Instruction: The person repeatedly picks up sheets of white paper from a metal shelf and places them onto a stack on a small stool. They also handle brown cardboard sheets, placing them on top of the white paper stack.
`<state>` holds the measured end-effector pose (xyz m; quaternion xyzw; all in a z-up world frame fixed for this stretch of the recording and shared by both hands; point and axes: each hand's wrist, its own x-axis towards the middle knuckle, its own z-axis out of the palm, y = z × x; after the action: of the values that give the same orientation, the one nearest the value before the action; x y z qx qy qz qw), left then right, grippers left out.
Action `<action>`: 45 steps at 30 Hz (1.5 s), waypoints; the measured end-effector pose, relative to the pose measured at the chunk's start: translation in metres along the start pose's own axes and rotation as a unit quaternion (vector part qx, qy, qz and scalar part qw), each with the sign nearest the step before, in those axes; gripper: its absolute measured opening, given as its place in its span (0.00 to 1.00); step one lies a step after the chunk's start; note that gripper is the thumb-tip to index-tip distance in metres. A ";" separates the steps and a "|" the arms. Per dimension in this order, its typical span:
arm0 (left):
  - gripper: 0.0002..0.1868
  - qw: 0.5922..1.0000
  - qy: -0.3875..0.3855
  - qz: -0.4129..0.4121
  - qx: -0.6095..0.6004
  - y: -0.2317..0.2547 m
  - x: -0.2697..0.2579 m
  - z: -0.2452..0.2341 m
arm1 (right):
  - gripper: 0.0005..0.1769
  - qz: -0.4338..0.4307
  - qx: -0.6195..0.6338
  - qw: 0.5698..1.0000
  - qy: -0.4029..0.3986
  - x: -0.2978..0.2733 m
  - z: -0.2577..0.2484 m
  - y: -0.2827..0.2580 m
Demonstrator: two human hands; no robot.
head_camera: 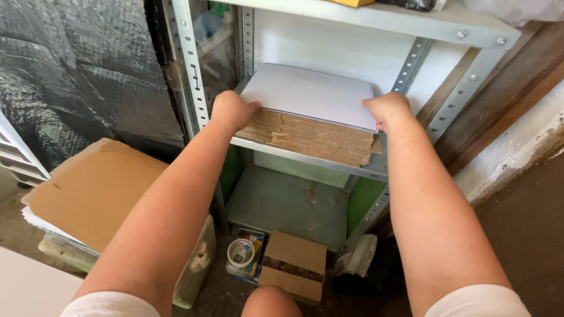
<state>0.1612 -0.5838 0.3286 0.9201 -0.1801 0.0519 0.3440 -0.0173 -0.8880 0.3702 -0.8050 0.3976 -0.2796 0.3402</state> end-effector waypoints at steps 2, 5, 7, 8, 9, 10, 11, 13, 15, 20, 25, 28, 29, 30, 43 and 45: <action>0.34 1.000 0.004 -0.001 -0.001 -0.004 0.008 0.005 | 0.32 0.021 0.011 1.000 -0.021 0.024 0.004 0.013; 0.30 0.999 0.020 -0.018 -0.031 -0.003 0.008 0.006 | 0.30 0.061 0.024 0.995 -0.071 0.043 0.006 0.021; 0.29 0.997 0.030 -0.034 -0.056 -0.004 0.007 0.006 | 0.30 0.083 0.027 0.991 -0.102 0.043 0.004 0.020; 0.28 0.996 0.030 -0.041 -0.070 -0.006 0.009 0.008 | 0.30 0.091 0.031 0.989 -0.114 0.040 0.001 0.017; 0.26 0.995 0.030 -0.046 -0.085 -0.007 0.011 0.009 | 0.30 0.099 0.035 0.987 -0.125 0.037 -0.002 0.015; 0.26 0.995 0.030 -0.047 -0.084 -0.012 0.019 0.013 | 0.30 0.099 0.035 0.986 -0.126 0.043 0.003 0.020; 0.26 0.995 0.028 -0.044 -0.083 -0.017 0.028 0.018 | 0.28 0.093 0.039 0.987 -0.121 0.050 0.007 0.025; 0.26 0.995 0.025 -0.042 -0.082 -0.013 0.022 0.011 | 0.27 0.088 0.043 0.988 -0.117 0.069 0.015 0.038; 0.27 0.985 0.023 -0.086 -0.149 0.004 -0.008 -0.012 | 0.26 0.082 0.078 0.989 -0.099 0.091 0.023 0.053; 0.26 0.971 0.033 -0.116 -0.208 0.001 -0.003 -0.013 | 0.22 0.095 0.133 0.980 -0.113 0.086 0.015 0.045; 0.25 0.977 0.028 -0.116 -0.176 -0.006 0.011 -0.004 | 0.24 0.108 0.130 0.975 -0.141 0.071 0.000 0.038; 0.23 0.983 0.012 -0.084 -0.161 -0.004 0.008 -0.005 | 0.25 0.122 0.129 0.976 -0.127 0.076 0.003 0.039; 0.22 0.982 0.018 -0.083 -0.167 -0.001 0.006 -0.007 | 0.26 0.122 0.122 0.977 -0.126 0.076 0.002 0.039; 0.21 0.981 0.024 -0.082 -0.173 0.002 0.004 -0.009 | 0.26 0.122 0.115 0.978 -0.126 0.077 0.001 0.039; 0.20 0.850 0.062 -0.088 -0.515 0.032 -0.009 -0.016 | 0.31 0.167 0.134 0.960 -0.179 0.069 -0.011 0.038; 0.19 0.806 0.073 -0.121 -0.575 0.036 -0.008 -0.015 | 0.31 0.171 0.149 0.957 -0.181 0.070 -0.013 0.038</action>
<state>0.1411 -0.5974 0.3604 0.5618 -0.0385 -0.0361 0.8256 -0.0069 -0.9672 0.3612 -0.7020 0.4154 -0.1232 0.5652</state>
